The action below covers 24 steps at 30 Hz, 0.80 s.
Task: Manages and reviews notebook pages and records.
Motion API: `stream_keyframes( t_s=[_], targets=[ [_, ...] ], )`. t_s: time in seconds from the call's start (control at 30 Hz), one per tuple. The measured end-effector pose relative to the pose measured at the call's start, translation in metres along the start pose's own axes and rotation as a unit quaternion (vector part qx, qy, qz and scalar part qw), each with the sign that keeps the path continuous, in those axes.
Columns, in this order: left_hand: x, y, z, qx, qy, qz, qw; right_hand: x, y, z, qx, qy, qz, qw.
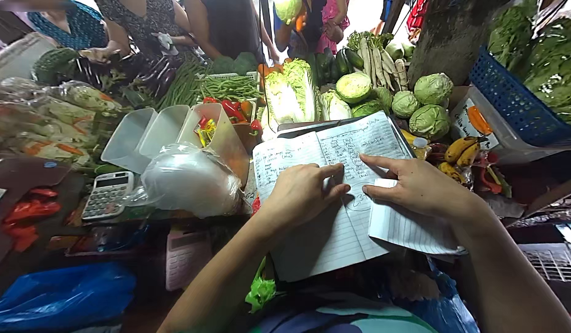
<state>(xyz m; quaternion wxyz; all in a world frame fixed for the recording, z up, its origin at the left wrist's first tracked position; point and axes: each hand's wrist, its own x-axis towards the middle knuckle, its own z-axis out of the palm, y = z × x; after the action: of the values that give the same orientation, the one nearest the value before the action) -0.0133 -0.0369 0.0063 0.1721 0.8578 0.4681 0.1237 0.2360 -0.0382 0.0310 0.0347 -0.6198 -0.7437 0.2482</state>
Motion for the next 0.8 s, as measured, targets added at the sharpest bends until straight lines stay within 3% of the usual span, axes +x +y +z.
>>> stream_keyframes(
  t_s=[0.27,0.37,0.5,0.63,0.7,0.8],
  targets=[
    [-0.021,0.028,-0.002,0.031,-0.056,-0.019,0.998,-0.008,-0.011,0.005,-0.063,0.007,0.017,0.998],
    [-0.036,0.042,0.004,0.051,-0.043,-0.007,0.998,-0.015,-0.02,0.008,-0.089,0.014,0.04,0.995],
    [-0.044,0.048,0.012,0.078,-0.008,0.009,0.997,-0.02,-0.015,0.015,-0.078,0.056,0.022,0.995],
    [-0.046,0.048,0.01,0.084,-0.03,0.022,0.996,-0.036,-0.007,0.019,-0.038,0.086,0.017,0.995],
    [-0.046,0.051,0.011,0.093,-0.042,0.022,0.995,-0.053,0.0,0.024,-0.023,0.125,0.005,0.992],
    [-0.047,0.053,0.019,0.119,-0.002,0.032,0.992,-0.084,0.004,0.044,-0.021,0.263,-0.013,0.965]
  ],
)
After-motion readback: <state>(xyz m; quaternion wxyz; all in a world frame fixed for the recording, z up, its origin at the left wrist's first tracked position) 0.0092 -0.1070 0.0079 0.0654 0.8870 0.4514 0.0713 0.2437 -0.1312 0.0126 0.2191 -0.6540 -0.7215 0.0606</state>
